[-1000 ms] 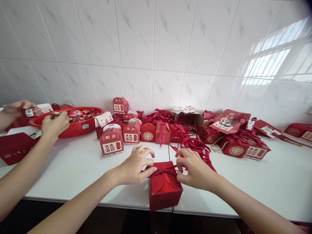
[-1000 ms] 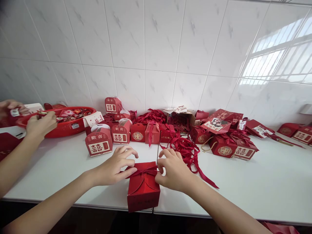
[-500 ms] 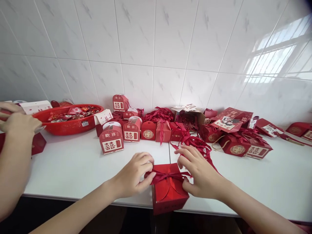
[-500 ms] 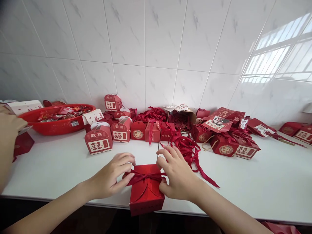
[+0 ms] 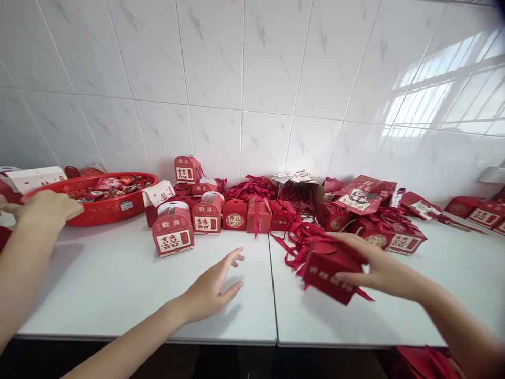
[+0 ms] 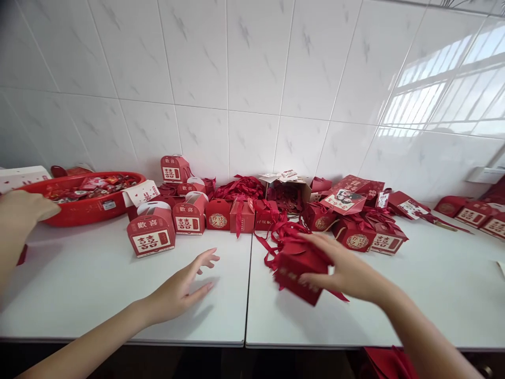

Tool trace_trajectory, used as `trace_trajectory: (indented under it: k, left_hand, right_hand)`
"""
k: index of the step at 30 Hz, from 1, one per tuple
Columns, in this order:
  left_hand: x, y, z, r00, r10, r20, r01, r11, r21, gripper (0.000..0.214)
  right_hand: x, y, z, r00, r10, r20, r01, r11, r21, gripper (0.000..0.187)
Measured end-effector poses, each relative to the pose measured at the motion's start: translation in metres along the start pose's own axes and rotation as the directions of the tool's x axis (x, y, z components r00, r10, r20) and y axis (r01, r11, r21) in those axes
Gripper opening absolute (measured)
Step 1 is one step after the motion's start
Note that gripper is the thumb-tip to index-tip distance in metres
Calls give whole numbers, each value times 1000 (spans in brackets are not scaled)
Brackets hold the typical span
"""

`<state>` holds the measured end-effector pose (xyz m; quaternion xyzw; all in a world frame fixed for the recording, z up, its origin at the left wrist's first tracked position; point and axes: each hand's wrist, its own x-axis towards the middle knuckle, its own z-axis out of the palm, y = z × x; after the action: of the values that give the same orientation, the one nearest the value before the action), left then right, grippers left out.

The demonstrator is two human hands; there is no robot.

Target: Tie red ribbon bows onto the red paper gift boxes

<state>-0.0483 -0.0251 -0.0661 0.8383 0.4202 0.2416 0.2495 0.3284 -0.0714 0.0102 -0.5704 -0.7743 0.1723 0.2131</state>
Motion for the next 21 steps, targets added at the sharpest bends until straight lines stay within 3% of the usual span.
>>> trace_trajectory:
  k: [2,4,5,6,8,10,13,16,19,21]
  left_hand:
    - [-1,-12,2,998,-48,33,47,998,29,64]
    - [-1,-22,7,997,-67,44,63,995,73,71]
    - [-1,-26,10,996,-73,45,69,993,97,72]
    - [0,-29,12,996,-80,44,74,990,118,71]
    - [1,-32,18,996,-81,32,76,986,145,65]
    - [1,-33,21,997,-73,16,69,985,160,61]
    - [1,-34,23,999,-46,-17,49,983,176,57]
    - [-1,-34,23,999,-41,-19,44,979,199,54]
    - [-2,-35,23,999,-34,-14,36,978,204,52]
    - [2,-35,23,999,-28,-17,31,980,199,52]
  right_hand:
    - [-6,51,-21,980,155,-122,-166,982,-92,75]
    - [-11,97,-30,927,308,-216,-343,927,-153,78]
    - [-12,114,-29,870,388,-306,-457,867,-201,80]
    - [-12,126,-26,783,440,-440,-578,777,-251,85]
    - [-9,132,-13,732,374,-569,-619,714,-327,88]
    - [-3,120,4,796,258,-547,-521,752,-404,73]
    - [3,93,29,944,212,-253,-305,853,-423,46]
    - [4,76,47,970,239,33,-216,921,-323,33]
    - [3,65,46,982,180,62,-159,956,-247,26]
    - [4,52,30,991,122,-58,-130,978,-163,32]
